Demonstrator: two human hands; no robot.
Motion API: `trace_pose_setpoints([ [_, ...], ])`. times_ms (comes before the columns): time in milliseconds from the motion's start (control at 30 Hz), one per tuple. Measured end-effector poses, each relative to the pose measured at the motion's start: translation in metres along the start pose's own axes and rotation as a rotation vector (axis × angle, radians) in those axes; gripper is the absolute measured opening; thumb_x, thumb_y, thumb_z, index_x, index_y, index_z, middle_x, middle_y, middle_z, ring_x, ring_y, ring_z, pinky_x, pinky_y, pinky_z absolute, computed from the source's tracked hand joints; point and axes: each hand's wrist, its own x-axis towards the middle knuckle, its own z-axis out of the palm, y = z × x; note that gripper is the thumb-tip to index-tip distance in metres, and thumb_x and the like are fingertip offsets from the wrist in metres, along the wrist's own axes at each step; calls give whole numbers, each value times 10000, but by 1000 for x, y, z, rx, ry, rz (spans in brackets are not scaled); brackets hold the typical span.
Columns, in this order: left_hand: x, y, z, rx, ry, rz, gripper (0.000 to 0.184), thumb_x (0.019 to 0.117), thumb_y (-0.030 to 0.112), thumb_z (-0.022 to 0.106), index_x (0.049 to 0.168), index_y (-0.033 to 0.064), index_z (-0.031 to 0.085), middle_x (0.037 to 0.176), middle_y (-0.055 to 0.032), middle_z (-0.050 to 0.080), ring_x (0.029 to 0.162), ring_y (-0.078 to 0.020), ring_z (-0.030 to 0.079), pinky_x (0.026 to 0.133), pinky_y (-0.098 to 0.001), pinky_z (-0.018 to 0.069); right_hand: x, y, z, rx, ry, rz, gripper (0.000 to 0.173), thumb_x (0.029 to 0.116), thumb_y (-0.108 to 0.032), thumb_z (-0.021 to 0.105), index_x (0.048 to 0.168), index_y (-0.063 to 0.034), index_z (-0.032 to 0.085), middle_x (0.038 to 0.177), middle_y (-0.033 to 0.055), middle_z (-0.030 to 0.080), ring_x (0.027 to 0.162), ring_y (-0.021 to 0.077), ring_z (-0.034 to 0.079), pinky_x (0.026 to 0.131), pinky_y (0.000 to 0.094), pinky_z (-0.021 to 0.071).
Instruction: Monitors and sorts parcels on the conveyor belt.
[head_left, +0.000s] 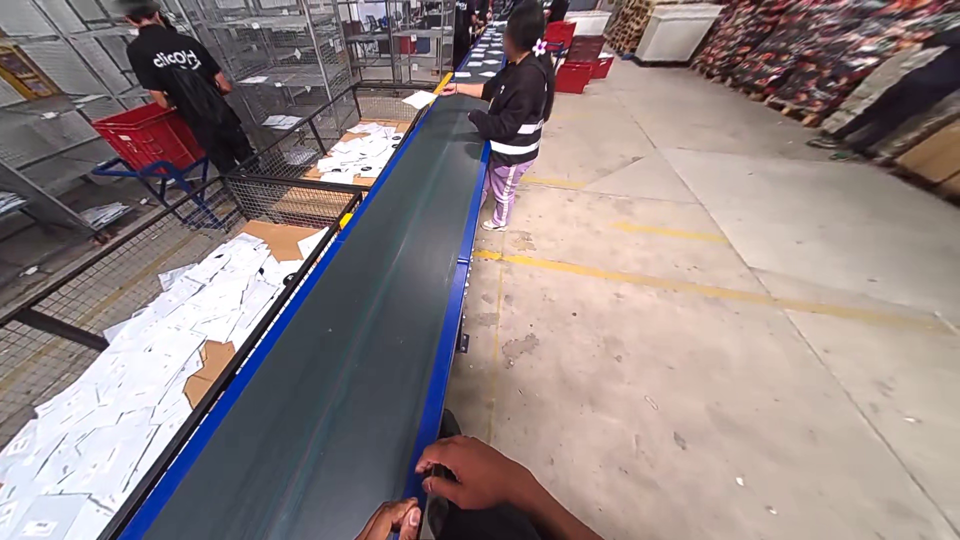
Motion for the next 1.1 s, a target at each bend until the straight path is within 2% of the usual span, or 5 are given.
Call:
trace_pose_setpoints([
  [400,-1,1,0,-11,16,-3,223,1023,163,625,1060,-29,733,978,-122,750,915,-168,732,888,-376,617,1,0,0,-12,-30,14,326,1060,-387,528,1240,-151,663,1137,41,708,1093,196,674,976,474,539],
  [500,-1,3,0,-11,10,-18,234,1022,167,627,1071,-36,733,978,-129,748,913,-171,729,890,-387,615,-1,-3,-1,-1,-24,29,325,1056,-371,544,1252,-144,668,1161,56,712,1112,219,674,984,512,534],
  [1100,-2,1,1,-7,15,-12,223,1021,160,627,1064,-31,734,969,-123,747,906,-171,729,889,-380,615,-1,1,0,-4,-51,33,345,1063,-397,521,1262,-149,654,1165,53,703,1123,214,665,993,499,527],
])
